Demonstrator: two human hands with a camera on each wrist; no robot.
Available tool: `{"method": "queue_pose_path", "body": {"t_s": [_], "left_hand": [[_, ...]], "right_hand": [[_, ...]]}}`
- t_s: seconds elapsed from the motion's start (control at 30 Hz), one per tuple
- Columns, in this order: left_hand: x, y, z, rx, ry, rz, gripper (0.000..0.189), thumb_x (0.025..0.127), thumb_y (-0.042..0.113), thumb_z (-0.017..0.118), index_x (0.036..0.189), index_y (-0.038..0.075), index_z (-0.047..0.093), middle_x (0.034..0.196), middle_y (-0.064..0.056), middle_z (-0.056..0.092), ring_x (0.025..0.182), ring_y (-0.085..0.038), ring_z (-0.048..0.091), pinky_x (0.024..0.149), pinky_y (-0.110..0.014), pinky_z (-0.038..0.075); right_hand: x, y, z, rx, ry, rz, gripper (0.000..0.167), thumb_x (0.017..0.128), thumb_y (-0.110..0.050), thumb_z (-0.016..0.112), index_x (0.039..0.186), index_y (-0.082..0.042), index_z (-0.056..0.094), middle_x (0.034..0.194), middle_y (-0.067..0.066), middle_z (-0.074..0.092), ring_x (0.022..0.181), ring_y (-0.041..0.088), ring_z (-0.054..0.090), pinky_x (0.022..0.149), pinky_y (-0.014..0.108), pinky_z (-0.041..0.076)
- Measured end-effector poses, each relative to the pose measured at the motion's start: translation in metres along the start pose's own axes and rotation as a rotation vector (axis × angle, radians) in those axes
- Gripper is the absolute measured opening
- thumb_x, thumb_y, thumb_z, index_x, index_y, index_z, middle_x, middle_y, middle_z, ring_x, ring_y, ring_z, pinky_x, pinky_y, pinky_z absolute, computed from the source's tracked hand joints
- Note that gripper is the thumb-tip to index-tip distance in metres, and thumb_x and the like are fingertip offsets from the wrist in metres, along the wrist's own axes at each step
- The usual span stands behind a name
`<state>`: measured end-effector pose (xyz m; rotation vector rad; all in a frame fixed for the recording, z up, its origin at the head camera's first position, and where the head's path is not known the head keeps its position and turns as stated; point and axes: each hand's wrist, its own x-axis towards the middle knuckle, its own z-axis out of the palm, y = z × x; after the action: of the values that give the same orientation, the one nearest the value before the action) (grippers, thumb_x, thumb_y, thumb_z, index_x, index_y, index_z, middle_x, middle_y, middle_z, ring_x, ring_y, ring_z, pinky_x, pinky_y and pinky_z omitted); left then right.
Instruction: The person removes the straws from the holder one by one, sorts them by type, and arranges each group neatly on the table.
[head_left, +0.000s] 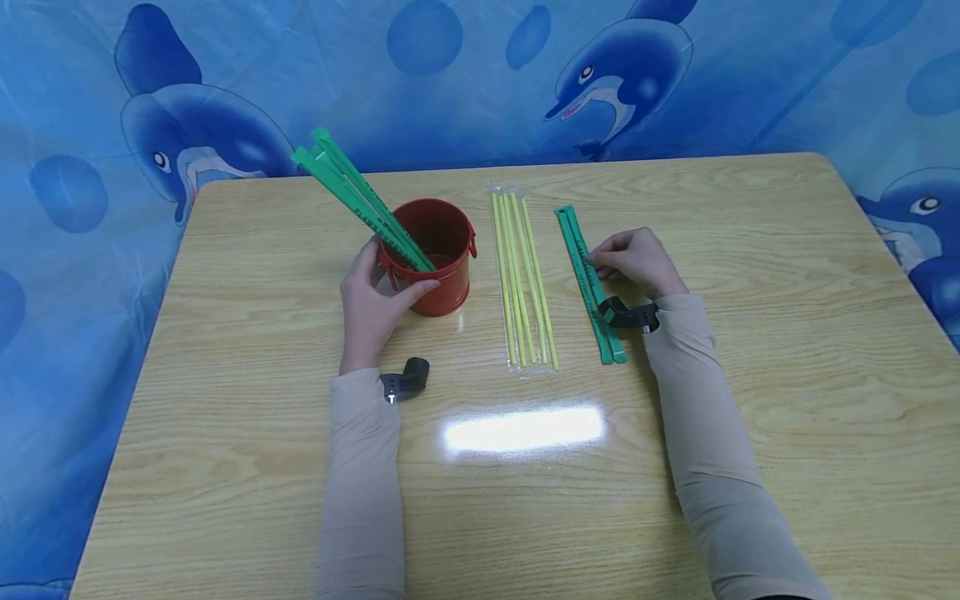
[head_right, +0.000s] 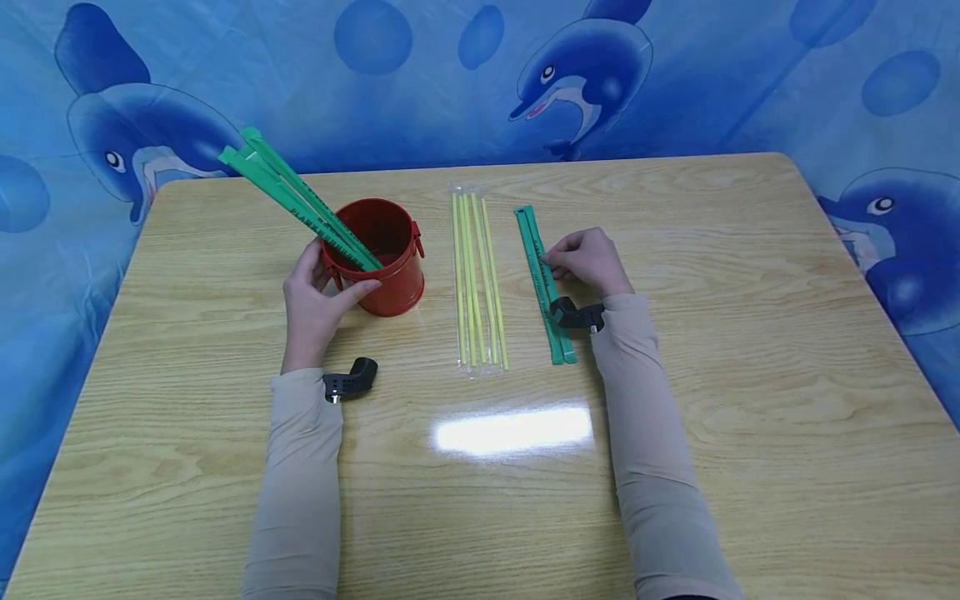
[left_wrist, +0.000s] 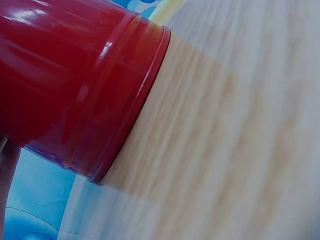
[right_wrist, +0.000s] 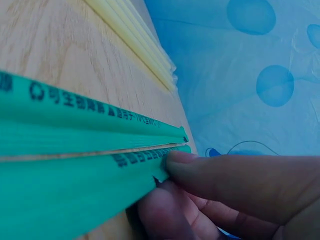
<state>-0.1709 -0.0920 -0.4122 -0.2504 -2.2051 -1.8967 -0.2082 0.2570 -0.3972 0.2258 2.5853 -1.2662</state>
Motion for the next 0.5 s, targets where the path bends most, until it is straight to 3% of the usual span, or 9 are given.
{"method": "queue_pose_path", "body": {"t_s": [0.5], "left_hand": [[0.0, -0.0006, -0.0007, 0.001, -0.004, -0.011, 0.065, 0.077, 0.018, 0.079, 0.135, 0.013, 0.05, 0.131, 0.0, 0.055, 0.122, -0.014, 0.047, 0.102, -0.036, 0.042]], "right_hand": [[-0.0018, 0.0018, -0.0051, 0.001, 0.035, -0.001, 0.022, 0.088, -0.011, 0.067, 0.097, 0.008, 0.066, 0.073, 0.002, 0.067, 0.061, 0.01, 0.062, 0.059, 0.023, 0.054]]}}
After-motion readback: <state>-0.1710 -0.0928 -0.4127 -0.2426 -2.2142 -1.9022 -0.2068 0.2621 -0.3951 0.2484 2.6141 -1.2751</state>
